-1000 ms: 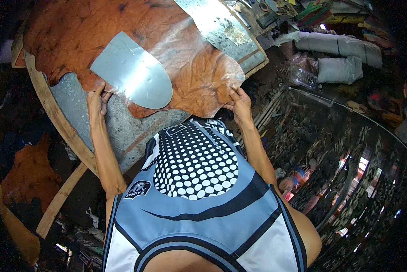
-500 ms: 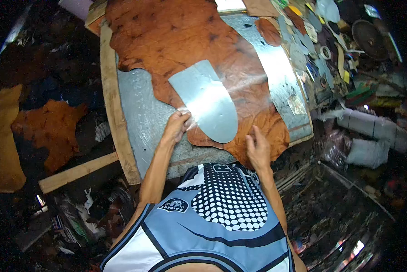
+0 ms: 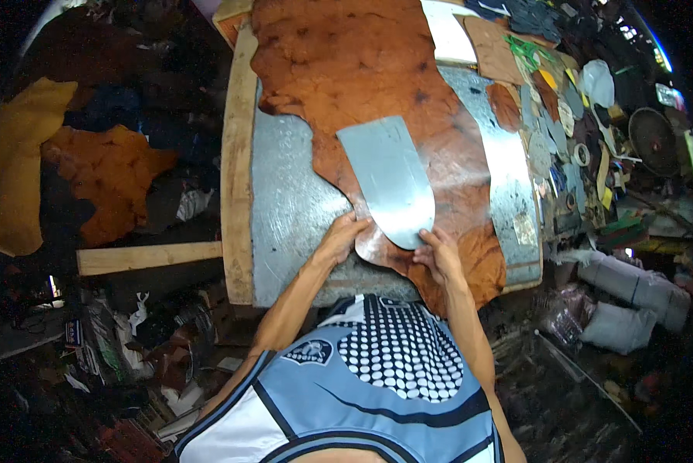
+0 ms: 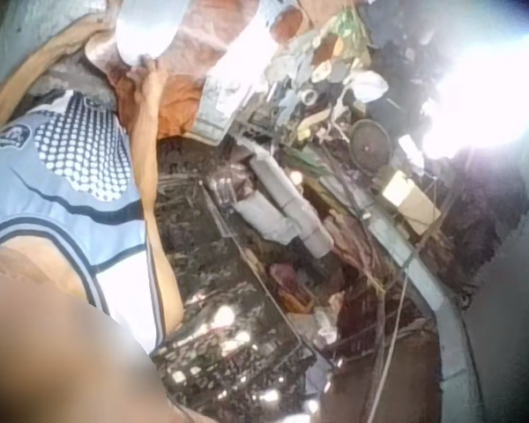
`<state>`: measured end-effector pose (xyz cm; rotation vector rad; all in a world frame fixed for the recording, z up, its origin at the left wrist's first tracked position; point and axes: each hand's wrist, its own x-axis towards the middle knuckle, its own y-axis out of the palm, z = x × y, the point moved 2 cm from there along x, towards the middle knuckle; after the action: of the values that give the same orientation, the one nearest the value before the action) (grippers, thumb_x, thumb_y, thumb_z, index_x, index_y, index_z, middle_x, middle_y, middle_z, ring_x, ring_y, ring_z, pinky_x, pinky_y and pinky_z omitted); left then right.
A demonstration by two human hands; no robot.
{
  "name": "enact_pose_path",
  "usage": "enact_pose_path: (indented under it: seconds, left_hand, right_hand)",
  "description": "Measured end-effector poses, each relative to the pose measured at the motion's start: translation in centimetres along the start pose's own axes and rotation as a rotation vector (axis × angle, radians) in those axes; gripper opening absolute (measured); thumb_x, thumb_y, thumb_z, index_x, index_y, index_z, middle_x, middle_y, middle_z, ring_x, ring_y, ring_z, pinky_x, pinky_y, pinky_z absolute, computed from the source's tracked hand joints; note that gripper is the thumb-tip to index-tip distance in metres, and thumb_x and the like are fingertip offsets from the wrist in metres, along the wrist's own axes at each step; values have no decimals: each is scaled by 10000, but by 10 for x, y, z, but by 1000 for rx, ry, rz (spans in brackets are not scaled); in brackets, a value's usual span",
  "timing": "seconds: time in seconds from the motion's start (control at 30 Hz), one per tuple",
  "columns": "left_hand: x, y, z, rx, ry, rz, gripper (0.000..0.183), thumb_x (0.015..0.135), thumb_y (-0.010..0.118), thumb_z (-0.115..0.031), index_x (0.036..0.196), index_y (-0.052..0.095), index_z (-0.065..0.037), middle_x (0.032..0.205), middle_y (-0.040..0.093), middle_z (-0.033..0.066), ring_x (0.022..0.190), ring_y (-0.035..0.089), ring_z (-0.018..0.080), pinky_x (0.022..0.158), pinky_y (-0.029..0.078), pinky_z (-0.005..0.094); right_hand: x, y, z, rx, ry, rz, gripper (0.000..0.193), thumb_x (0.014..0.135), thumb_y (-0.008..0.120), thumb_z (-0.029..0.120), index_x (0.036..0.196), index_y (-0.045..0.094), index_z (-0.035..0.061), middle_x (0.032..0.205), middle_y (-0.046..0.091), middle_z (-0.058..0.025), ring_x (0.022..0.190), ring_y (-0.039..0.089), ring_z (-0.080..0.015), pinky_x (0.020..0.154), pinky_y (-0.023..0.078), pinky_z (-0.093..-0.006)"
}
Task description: Cutting out specific shapes from a leather hide using a metal template and a hand knife.
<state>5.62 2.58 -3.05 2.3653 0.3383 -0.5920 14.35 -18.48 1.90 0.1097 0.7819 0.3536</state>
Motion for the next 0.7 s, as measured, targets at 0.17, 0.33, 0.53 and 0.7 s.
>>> enact_pose_path:
  seconds: [0.17,0.33,0.53,0.7]
  left_hand:
    - [4,-15,15,49,104,-16,258,955,533,-83,1189,581,16,1064,669,91,939,651,137,784,542,258]
    - [-12,-25,5,323,-6,-143,323,934,604,-163,1172,565,51,998,656,106,772,674,164,606,573,265]
    - [-35,-15,-4,487,-162,-93,328,941,606,-194,1064,572,108,878,659,146,690,698,212,521,566,264]
    - [-39,-13,0,536,-146,-151,283,947,609,-214,963,579,66,800,657,137,647,704,218,500,550,254]
  right_hand:
    - [4,4,6,-34,-11,76,236,946,574,101,1148,545,-17,798,636,-57,581,623,-117,544,563,-260]
    - [-4,-31,6,123,-134,36,175,957,556,93,1113,550,13,855,659,-82,644,659,-148,596,579,-271]
    - [-14,-54,-12,143,-57,39,237,953,562,89,1179,543,18,935,675,-106,738,701,-189,642,609,-288]
    - [-12,-35,-7,-76,-102,-58,420,938,577,77,1330,450,-4,970,662,-128,726,695,-185,568,597,-264]
